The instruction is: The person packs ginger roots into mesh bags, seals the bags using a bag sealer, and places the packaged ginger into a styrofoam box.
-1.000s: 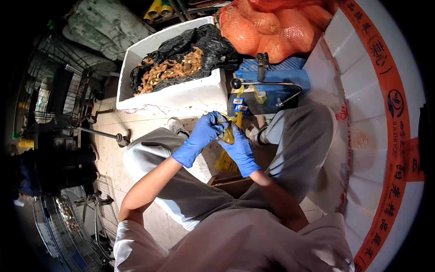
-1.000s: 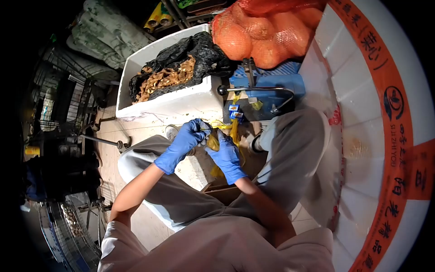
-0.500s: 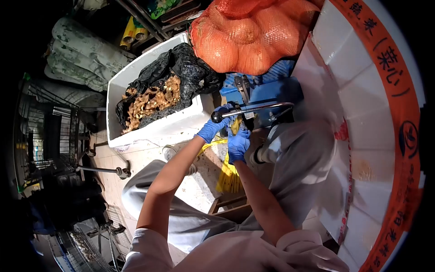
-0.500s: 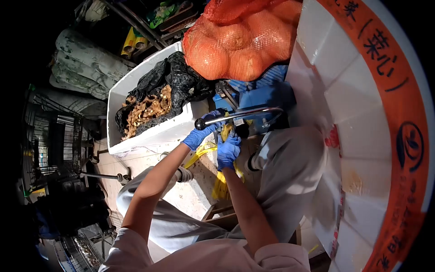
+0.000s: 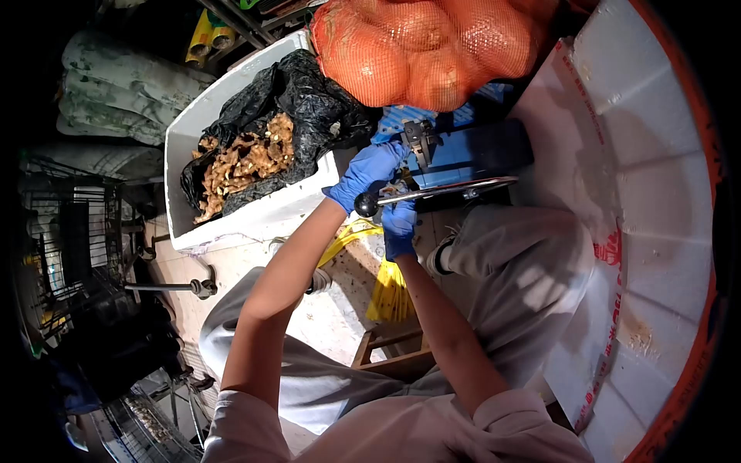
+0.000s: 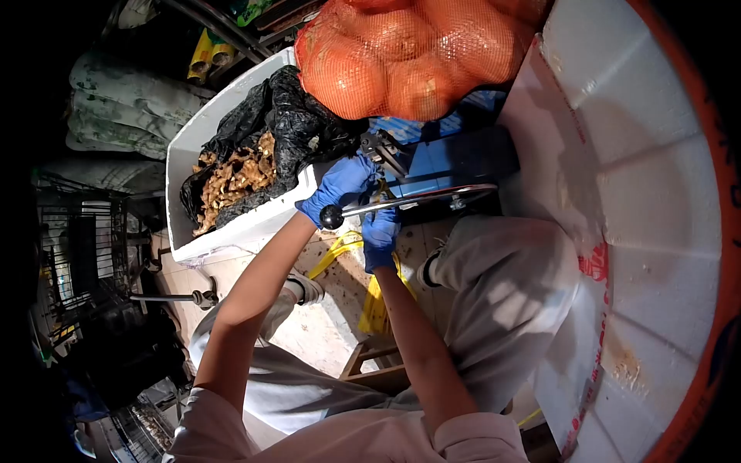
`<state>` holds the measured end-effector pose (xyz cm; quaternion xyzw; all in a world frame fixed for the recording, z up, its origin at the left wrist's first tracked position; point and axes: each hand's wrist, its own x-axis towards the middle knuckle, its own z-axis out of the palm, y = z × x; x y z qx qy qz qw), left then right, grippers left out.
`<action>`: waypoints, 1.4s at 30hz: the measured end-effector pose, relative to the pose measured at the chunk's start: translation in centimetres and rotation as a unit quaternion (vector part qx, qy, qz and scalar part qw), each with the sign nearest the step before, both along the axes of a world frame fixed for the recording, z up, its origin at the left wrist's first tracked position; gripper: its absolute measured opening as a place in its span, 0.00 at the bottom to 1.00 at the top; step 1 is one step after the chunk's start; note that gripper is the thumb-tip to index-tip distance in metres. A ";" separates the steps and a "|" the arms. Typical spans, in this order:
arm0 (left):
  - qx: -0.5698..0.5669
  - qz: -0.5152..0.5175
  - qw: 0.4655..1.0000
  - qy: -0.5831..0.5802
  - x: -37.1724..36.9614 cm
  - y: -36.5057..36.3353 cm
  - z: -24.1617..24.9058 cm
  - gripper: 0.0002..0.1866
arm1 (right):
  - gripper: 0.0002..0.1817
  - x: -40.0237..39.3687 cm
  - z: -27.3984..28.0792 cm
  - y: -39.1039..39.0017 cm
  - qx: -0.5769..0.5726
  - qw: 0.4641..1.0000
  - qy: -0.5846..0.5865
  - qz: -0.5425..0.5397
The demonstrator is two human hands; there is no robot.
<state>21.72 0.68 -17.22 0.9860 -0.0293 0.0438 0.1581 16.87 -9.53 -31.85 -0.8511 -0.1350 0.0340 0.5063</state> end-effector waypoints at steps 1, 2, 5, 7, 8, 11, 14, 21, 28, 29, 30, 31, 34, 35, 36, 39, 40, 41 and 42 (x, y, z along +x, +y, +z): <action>-0.001 0.002 1.000 -0.002 0.2 0.3 0.1 0.08 | 0.18 -0.2 -0.3 0.0 0.011 1.000 0.014 0.003; -0.008 0.007 0.998 0.058 0.6 0.9 -0.2 0.10 | 0.18 -0.3 -0.2 0.1 0.022 0.999 0.028 0.007; -0.017 -0.007 1.000 -0.002 0.2 1.7 -1.9 0.12 | 0.15 -0.8 4.3 -1.1 0.056 0.998 -0.030 -0.006; -0.182 0.006 0.980 -0.082 0.2 2.3 -3.8 0.11 | 0.07 -2.0 9.4 -2.6 0.076 0.988 -0.067 -0.117; -0.196 -0.011 0.970 -0.146 0.4 2.4 -4.2 0.11 | 0.06 -2.6 12.2 -3.5 0.060 0.991 -0.026 -0.120; -0.204 -0.011 0.976 -0.073 0.4 2.4 -3.1 0.10 | 0.12 -2.1 19.1 -6.3 0.149 0.973 -0.174 -0.032; -0.318 -0.028 0.947 -0.033 1.5 3.9 -7.0 0.11 | 0.19 1.8 25.2 -6.6 -0.074 0.939 -0.328 0.072; -0.340 -0.035 0.937 0.069 1.5 3.7 -3.6 0.12 | 0.11 3.8 18.9 -1.7 -0.376 0.723 -0.412 0.408; -0.352 -0.091 0.926 0.098 2.4 4.9 -5.2 0.14 | 0.04 3.1 22.0 0.5 -0.462 0.685 -0.302 0.475; -0.373 -0.081 0.919 0.101 2.3 4.8 -5.2 0.15 | 0.04 0.5 18.6 1.2 -0.516 0.687 -0.480 0.177; -0.357 -0.079 0.925 0.102 2.2 4.7 -4.4 0.16 | 0.04 0.8 18.1 1.5 -0.425 0.716 -0.439 0.338; -0.296 -0.062 0.942 0.146 2.2 4.2 -2.1 0.15 | 0.05 1.2 17.6 1.8 -0.339 0.720 -0.351 0.493; -0.256 -0.026 0.939 0.227 2.2 3.5 0.7 0.14 | 0.04 -2.0 11.2 5.7 -0.318 0.752 -0.280 0.506; -0.274 -0.035 0.941 0.196 2.0 3.6 0.3 0.14 | 0.05 -2.8 10.8 6.5 -0.387 0.730 -0.254 0.502; -0.293 -0.043 0.941 0.166 1.8 3.6 -0.1 0.13 | 0.05 -3.5 10.3 6.5 -0.396 0.728 -0.273 0.489; -0.277 -0.038 0.948 0.153 1.7 4.1 -1.6 0.14 | 0.06 -6.2 2.2 10.0 -0.330 0.823 -0.167 0.432; -0.325 -0.053 0.936 0.125 1.7 3.9 -1.2 0.14 | 0.07 -7.0 -0.4 11.7 -0.388 0.792 -0.071 0.466; -0.330 -0.049 0.934 0.130 1.5 4.0 -2.0 0.14 | 0.09 -7.6 -1.9 12.6 -0.441 0.749 0.027 0.493; -0.338 -0.056 0.934 0.104 1.4 4.1 -2.9 0.14 | 0.09 -6.9 -1.7 11.7 -0.472 0.752 0.031 0.458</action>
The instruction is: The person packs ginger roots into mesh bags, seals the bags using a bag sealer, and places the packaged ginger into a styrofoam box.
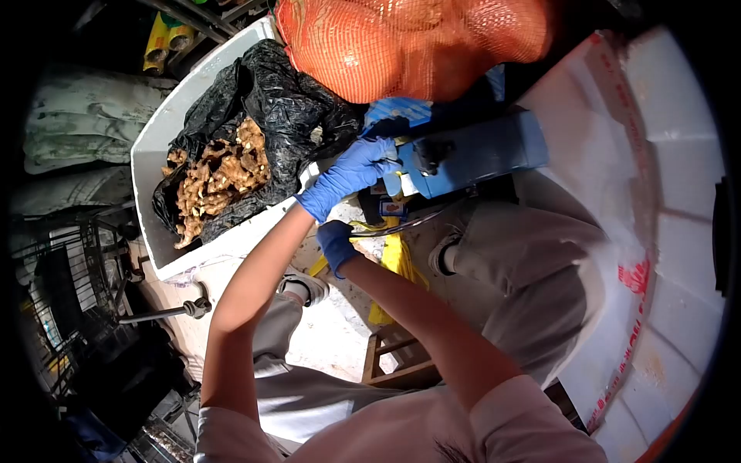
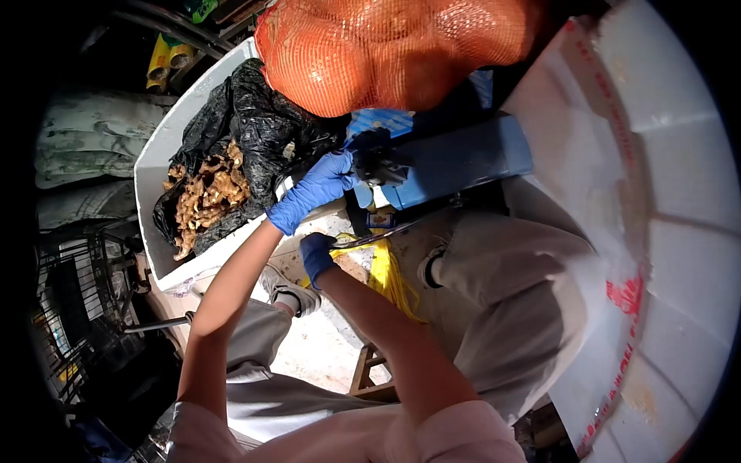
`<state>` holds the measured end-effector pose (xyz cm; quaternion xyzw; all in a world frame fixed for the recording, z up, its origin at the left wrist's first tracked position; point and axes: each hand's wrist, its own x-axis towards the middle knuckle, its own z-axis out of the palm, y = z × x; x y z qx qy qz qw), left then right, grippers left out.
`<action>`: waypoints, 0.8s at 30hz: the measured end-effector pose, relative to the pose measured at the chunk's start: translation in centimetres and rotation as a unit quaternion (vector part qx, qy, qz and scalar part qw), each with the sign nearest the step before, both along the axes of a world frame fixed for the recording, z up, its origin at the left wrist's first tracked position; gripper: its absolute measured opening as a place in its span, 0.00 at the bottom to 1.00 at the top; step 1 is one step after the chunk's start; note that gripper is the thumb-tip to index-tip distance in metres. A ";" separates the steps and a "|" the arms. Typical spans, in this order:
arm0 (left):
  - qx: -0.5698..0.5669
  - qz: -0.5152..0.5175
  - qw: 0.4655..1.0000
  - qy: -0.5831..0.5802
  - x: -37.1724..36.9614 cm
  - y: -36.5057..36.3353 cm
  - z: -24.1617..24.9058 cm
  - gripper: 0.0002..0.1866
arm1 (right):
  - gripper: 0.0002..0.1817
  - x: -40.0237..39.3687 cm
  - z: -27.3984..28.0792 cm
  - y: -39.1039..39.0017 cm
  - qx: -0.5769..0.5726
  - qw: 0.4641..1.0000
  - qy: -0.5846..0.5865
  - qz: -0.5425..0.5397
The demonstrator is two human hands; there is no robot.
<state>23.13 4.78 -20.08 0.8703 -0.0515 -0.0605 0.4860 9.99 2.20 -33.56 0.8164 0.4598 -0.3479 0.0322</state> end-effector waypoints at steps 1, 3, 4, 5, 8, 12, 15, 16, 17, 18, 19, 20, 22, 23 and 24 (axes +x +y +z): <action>-0.007 0.003 1.000 -0.027 -0.1 0.3 -0.8 0.13 | 0.09 -0.3 -2.7 0.8 -0.001 1.000 0.004 0.000; -0.014 0.026 0.986 -0.162 -0.5 -0.1 -0.6 0.11 | 0.08 -0.4 -5.7 1.8 0.011 0.998 -0.049 -0.023; -0.169 0.084 0.982 -0.025 -0.5 -0.3 -1.1 0.11 | 0.08 -0.5 -6.6 2.0 0.019 0.997 -0.073 -0.028; -0.126 0.074 0.989 -0.029 -0.6 -0.3 -1.4 0.11 | 0.08 -0.6 -7.5 2.1 0.025 0.995 -0.097 -0.029; -0.052 0.063 0.994 -0.070 -0.8 -0.8 -1.6 0.13 | 0.07 -1.1 -7.8 2.0 0.057 0.987 -0.149 -0.022; 0.094 0.011 0.983 -0.160 -0.5 -0.6 -0.1 0.11 | 0.07 -1.5 -4.5 0.9 0.113 0.972 -0.204 0.036; 0.120 -0.048 0.978 -0.166 0.2 -0.3 0.5 0.09 | 0.06 -0.4 1.1 -1.6 0.211 0.937 -0.266 0.082; 0.144 -0.045 0.966 -0.208 0.2 -0.1 -0.2 0.08 | 0.06 1.4 5.8 -3.7 0.269 0.922 -0.262 0.093; 0.177 -0.075 0.968 -0.164 0.4 -0.6 1.8 0.08 | 0.05 3.3 10.9 -5.9 0.324 0.903 -0.259 0.107; 0.189 -0.078 0.965 -0.168 0.5 -0.8 2.5 0.08 | 0.05 5.0 14.5 -7.5 0.331 0.893 -0.266 0.151; 0.200 -0.081 0.962 -0.169 0.3 -1.0 2.6 0.07 | 0.05 6.5 16.8 -8.6 0.318 0.899 -0.251 0.170; 0.181 -0.086 0.967 -0.154 0.2 -1.3 2.7 0.07 | 0.05 8.1 18.3 -9.9 0.318 0.906 -0.226 0.160; 0.215 -0.063 0.968 -0.114 0.4 -0.8 0.5 0.08 | 0.07 11.5 22.1 -12.3 0.300 0.929 -0.176 0.125; -0.035 0.099 0.986 0.128 -0.3 -2.1 2.2 0.11 | 0.09 12.8 23.8 -14.0 0.279 0.944 -0.147 0.100; -0.123 0.137 0.971 0.152 -0.3 -2.3 1.4 0.11 | 0.15 13.9 23.4 -16.6 0.437 0.893 -0.071 0.081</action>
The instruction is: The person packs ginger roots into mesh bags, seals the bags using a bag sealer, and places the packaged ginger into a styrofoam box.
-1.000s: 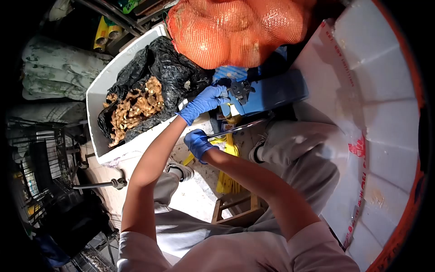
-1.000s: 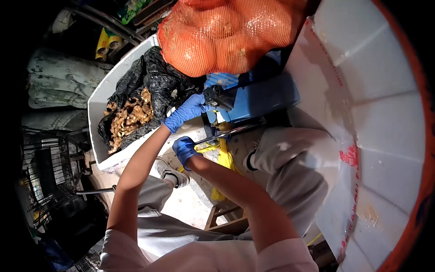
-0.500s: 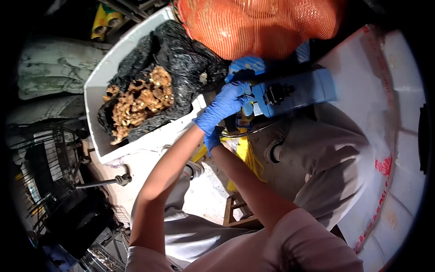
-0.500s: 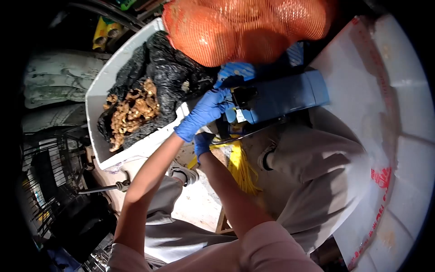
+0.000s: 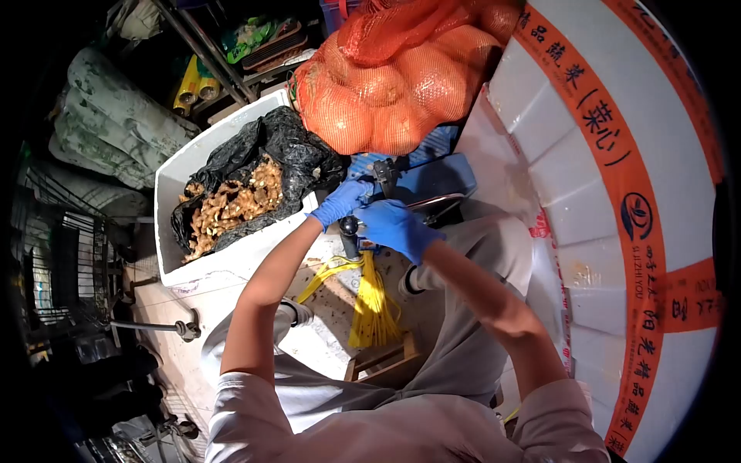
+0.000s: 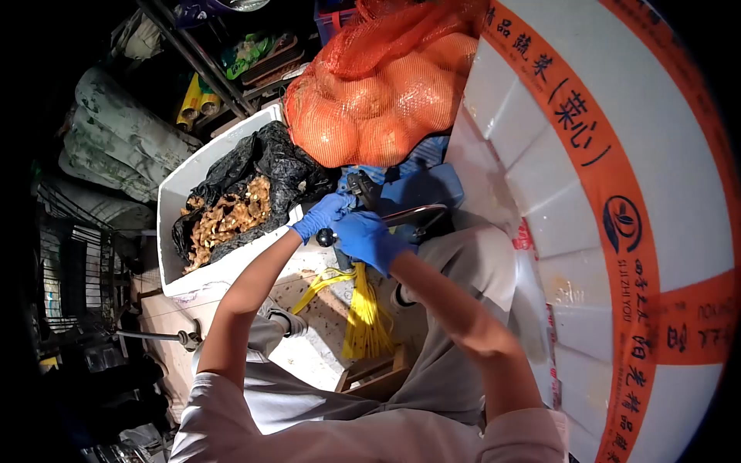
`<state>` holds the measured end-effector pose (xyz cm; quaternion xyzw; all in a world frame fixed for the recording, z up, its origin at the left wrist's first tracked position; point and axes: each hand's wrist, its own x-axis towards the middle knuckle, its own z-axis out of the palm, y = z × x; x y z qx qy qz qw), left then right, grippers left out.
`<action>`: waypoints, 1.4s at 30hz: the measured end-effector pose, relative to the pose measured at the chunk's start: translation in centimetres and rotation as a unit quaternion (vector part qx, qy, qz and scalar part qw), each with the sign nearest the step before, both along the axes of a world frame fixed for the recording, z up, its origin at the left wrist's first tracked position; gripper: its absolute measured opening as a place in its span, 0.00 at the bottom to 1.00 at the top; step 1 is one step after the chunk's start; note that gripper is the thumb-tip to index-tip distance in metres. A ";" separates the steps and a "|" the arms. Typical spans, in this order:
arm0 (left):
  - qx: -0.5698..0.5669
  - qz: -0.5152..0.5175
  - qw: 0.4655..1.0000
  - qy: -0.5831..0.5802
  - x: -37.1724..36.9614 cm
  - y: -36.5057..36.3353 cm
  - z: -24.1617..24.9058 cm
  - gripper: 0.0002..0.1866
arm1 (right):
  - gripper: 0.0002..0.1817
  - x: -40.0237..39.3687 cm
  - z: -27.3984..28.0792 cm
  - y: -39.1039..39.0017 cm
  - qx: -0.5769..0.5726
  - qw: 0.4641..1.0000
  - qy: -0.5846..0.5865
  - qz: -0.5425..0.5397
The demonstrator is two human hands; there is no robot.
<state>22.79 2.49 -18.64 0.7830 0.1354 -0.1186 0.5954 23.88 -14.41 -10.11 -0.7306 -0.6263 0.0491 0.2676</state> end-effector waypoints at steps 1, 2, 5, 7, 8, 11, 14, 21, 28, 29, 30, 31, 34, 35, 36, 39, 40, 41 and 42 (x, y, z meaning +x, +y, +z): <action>-0.087 0.049 0.995 0.022 -0.2 0.1 -1.6 0.12 | 0.15 0.5 0.7 -1.2 -0.001 1.000 -0.005 0.003; -0.087 0.052 0.995 0.019 -0.8 0.1 -2.9 0.12 | 0.15 0.8 1.8 -2.1 0.081 0.996 -0.013 -0.026; 0.180 0.006 0.871 -0.458 -5.0 -1.5 -4.9 0.09 | 0.17 1.0 1.8 -6.0 0.186 0.967 0.082 -0.151; 0.088 0.049 0.976 -0.195 -7.3 -3.6 -0.5 0.11 | 0.17 0.1 1.7 -8.2 0.206 0.930 0.177 -0.246; 0.018 0.084 0.994 -0.074 -8.1 -3.4 -0.4 0.10 | 0.16 -0.6 2.0 -9.1 0.249 0.876 0.302 -0.282; -0.153 0.185 0.964 -0.117 -11.5 -5.5 4.7 0.07 | 0.12 -4.6 2.0 -11.2 0.230 0.821 0.423 -0.306; -0.175 0.177 0.965 -0.087 -14.5 -6.4 9.1 0.03 | 0.11 -7.6 0.5 -11.2 0.100 0.870 0.420 -0.239; -0.211 0.158 0.961 -0.089 -20.0 -8.9 20.1 0.04 | 0.23 -12.3 7.1 -6.6 0.037 0.944 0.316 -0.087; -0.187 0.118 0.952 -0.212 -21.7 -8.8 30.5 0.07 | 0.14 -12.7 18.2 -5.2 0.080 0.951 0.298 -0.004; -0.189 0.120 0.945 -0.239 -21.7 -8.8 32.0 0.07 | 0.11 -12.3 18.3 -4.9 0.194 0.952 0.236 0.027; -0.190 0.114 0.939 -0.263 -21.6 -9.0 33.6 0.07 | 0.10 -11.8 20.1 -4.5 0.209 0.965 0.153 0.034; -0.192 0.107 0.933 -0.286 -21.5 -9.1 35.3 0.08 | 0.10 -11.7 22.7 -4.6 0.210 0.966 0.146 0.039; -0.238 0.090 0.896 -0.363 -20.9 -9.6 39.7 0.08 | 0.12 -10.8 29.0 -4.9 0.204 0.946 0.236 0.091; -0.240 0.083 0.888 -0.384 -21.0 -9.9 41.6 0.08 | 0.14 -10.8 30.9 -5.5 0.196 0.949 0.229 0.092; -0.227 0.056 0.883 -0.406 -20.7 -9.6 43.0 0.08 | 0.16 -11.5 32.9 -6.2 0.199 0.941 0.263 0.076; -0.176 0.014 0.873 -0.456 -20.5 -10.0 46.5 0.09 | 0.19 -12.5 37.4 -8.1 0.182 0.912 0.366 0.045; -0.174 0.007 0.869 -0.463 -20.6 -10.3 47.3 0.09 | 0.18 -12.5 38.1 -8.5 0.168 0.902 0.396 0.043; -0.171 0.004 0.871 -0.461 -20.7 -10.6 48.1 0.09 | 0.17 -12.6 38.7 -8.8 0.153 0.890 0.427 0.040; -0.168 0.003 0.873 -0.458 -20.8 -10.9 48.6 0.09 | 0.16 -12.8 39.4 -9.2 0.155 0.888 0.430 0.052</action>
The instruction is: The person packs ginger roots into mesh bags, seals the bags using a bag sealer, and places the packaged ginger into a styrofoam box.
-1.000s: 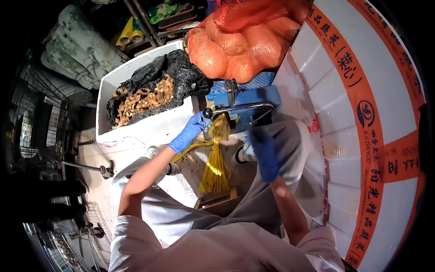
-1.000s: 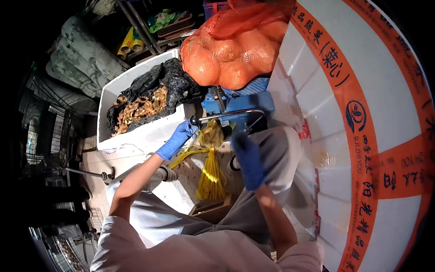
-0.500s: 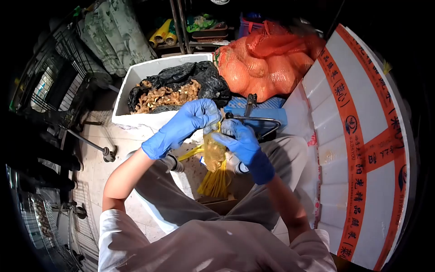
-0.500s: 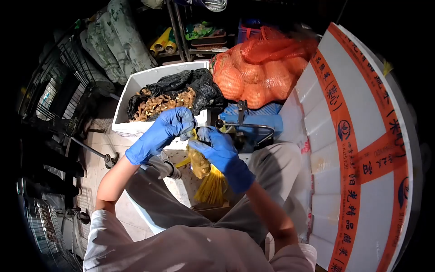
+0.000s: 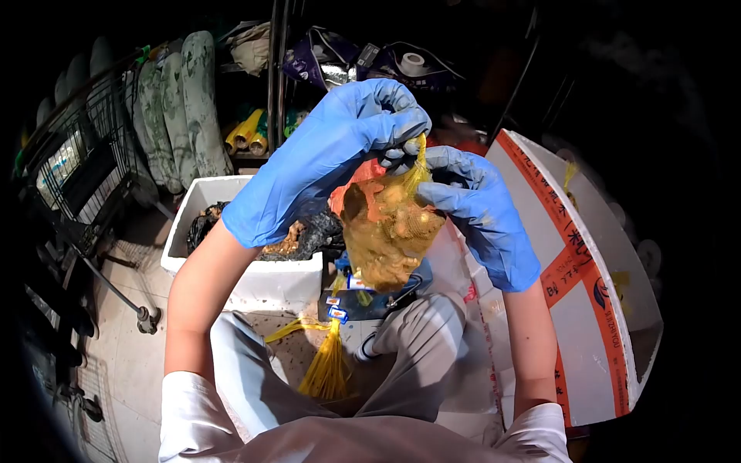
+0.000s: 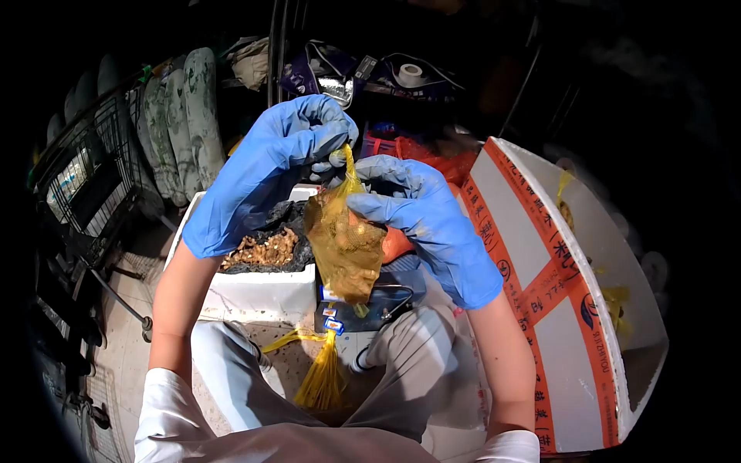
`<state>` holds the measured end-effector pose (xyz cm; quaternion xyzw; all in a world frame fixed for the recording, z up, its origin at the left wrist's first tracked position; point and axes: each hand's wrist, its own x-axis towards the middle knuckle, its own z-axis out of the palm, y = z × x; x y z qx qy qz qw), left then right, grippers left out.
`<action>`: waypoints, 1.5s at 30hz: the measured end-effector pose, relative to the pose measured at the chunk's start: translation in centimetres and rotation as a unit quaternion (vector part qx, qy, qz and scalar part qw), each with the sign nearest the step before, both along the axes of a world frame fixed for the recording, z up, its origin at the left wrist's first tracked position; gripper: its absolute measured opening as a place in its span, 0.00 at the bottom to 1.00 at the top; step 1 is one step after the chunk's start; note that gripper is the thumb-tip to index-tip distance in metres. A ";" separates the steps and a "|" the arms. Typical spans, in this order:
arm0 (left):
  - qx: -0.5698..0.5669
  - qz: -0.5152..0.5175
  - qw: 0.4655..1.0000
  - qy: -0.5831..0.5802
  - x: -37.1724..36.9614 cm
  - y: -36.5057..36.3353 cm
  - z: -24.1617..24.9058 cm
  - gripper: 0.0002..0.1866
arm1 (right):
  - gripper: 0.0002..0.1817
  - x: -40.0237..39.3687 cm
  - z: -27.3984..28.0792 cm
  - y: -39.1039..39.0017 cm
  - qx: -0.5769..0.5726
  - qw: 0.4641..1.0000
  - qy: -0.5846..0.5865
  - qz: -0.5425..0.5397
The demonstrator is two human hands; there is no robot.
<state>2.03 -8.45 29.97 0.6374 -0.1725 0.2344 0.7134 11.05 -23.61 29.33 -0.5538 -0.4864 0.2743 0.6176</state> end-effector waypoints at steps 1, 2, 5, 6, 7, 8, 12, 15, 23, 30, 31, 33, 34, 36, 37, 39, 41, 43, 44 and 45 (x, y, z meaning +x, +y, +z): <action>0.002 -0.002 1.000 -0.005 -0.1 -0.2 0.4 0.09 | 0.16 0.0 0.2 -0.1 0.002 1.000 -0.005 -0.002; -0.005 -0.010 1.000 0.000 -0.3 -0.5 0.7 0.09 | 0.15 0.2 0.3 -0.2 0.015 0.999 0.002 0.028; 0.011 0.014 1.000 0.000 -0.9 -1.0 0.8 0.09 | 0.15 0.5 0.1 -0.6 0.023 0.998 -0.012 0.061; 0.009 0.005 1.000 0.006 -1.3 -1.4 0.9 0.09 | 0.15 0.4 0.0 -0.8 0.017 0.995 0.030 0.089; 0.008 -0.005 1.000 0.013 -1.7 -1.7 0.9 0.09 | 0.16 0.2 -0.1 -1.0 0.010 0.991 0.072 0.116; 0.014 0.000 1.000 0.013 -1.9 -1.9 1.0 0.08 | 0.16 -0.7 0.0 -1.0 0.030 0.983 0.117 0.138; 0.009 -0.023 0.999 0.032 -3.7 -2.6 1.2 0.07 | 0.18 -1.7 -0.3 -1.4 0.035 0.965 0.172 0.195; 0.033 0.025 0.999 -0.024 -3.7 -3.1 0.5 0.07 | 0.19 -2.4 -0.1 -1.5 0.006 0.969 0.157 0.190; 0.030 0.053 0.998 -0.018 -5.4 -2.2 0.7 0.10 | 0.15 -1.3 -1.5 0.7 -0.008 0.988 0.068 0.140; 0.057 0.126 0.990 -0.039 -5.1 -0.2 -0.1 0.07 | 0.12 -1.5 -3.2 3.3 0.098 0.972 0.094 0.191; 0.058 0.127 0.990 -0.035 -5.1 0.1 -0.3 0.07 | 0.12 -1.5 -3.4 3.6 0.118 0.973 0.075 0.186; 0.021 0.104 0.993 -0.044 -5.0 0.4 -0.8 0.08 | 0.11 -2.5 -3.0 3.4 0.121 0.974 0.082 0.171; 0.022 0.121 0.992 -0.034 -5.0 0.4 -0.9 0.08 | 0.10 -3.0 -2.9 3.4 0.115 0.985 0.050 0.120; 0.016 0.100 0.995 -0.014 -5.2 0.5 -0.9 0.08 | 0.09 -3.0 -3.0 3.3 0.085 0.994 0.012 0.072; 0.009 0.079 0.997 0.003 -5.2 0.5 -1.0 0.08 | 0.09 -3.1 -3.0 3.2 0.084 0.994 0.015 0.073; 0.006 0.080 0.997 -0.008 -4.7 0.7 -1.3 0.08 | 0.09 -3.4 -3.0 2.8 0.111 0.993 -0.041 0.023; 0.003 0.081 0.996 -0.021 -4.5 0.9 -1.7 0.08 | 0.09 -3.5 -3.2 2.7 0.127 0.991 -0.045 0.018; -0.026 0.039 0.999 0.011 -4.3 1.0 -2.1 0.13 | 0.09 -3.4 -3.6 2.9 0.182 0.982 -0.030 -0.036; -0.014 0.122 0.992 0.016 -4.3 0.6 -2.4 0.16 | 0.09 -3.2 -3.4 2.8 0.183 0.979 -0.084 -0.043; -0.014 0.122 0.992 0.016 -4.2 0.8 -2.6 0.16 | 0.09 -3.2 -3.2 2.5 0.184 0.978 -0.084 -0.043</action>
